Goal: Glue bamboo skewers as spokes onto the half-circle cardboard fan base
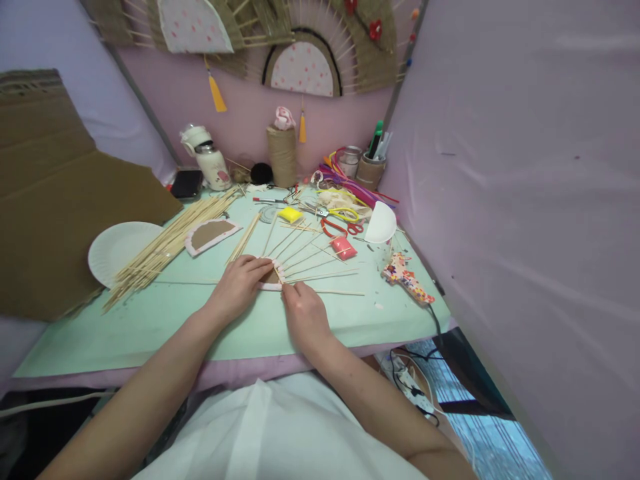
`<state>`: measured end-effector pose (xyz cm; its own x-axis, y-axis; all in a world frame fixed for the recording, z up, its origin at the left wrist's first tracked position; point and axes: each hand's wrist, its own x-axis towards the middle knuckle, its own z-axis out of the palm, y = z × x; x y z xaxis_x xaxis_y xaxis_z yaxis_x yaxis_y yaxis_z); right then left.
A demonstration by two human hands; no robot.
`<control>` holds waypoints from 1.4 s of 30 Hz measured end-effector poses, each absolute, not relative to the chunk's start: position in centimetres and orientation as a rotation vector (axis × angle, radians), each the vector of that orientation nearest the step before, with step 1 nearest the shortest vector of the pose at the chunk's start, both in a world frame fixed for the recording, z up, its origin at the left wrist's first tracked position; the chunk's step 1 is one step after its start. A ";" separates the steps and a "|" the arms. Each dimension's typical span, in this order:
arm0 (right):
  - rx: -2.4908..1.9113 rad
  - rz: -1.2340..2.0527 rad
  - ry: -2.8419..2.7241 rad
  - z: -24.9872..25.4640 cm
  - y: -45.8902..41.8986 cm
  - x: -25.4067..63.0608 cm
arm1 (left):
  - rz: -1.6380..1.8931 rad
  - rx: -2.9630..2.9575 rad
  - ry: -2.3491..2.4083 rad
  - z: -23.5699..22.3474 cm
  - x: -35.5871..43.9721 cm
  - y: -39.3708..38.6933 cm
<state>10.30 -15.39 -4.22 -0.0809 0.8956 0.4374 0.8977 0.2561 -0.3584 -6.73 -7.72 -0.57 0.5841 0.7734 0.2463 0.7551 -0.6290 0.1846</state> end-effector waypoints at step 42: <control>-1.573 -0.060 -1.963 -4.3 -15.2 10.2 | 0.524 2.685 1.343 -0.9 -6.9 -7.1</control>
<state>10.23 -15.24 -4.28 -0.1029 0.8692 0.4836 0.8970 0.2912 -0.3325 -6.86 -7.10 -0.91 0.5536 0.7908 0.2610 0.7585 -0.6082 0.2341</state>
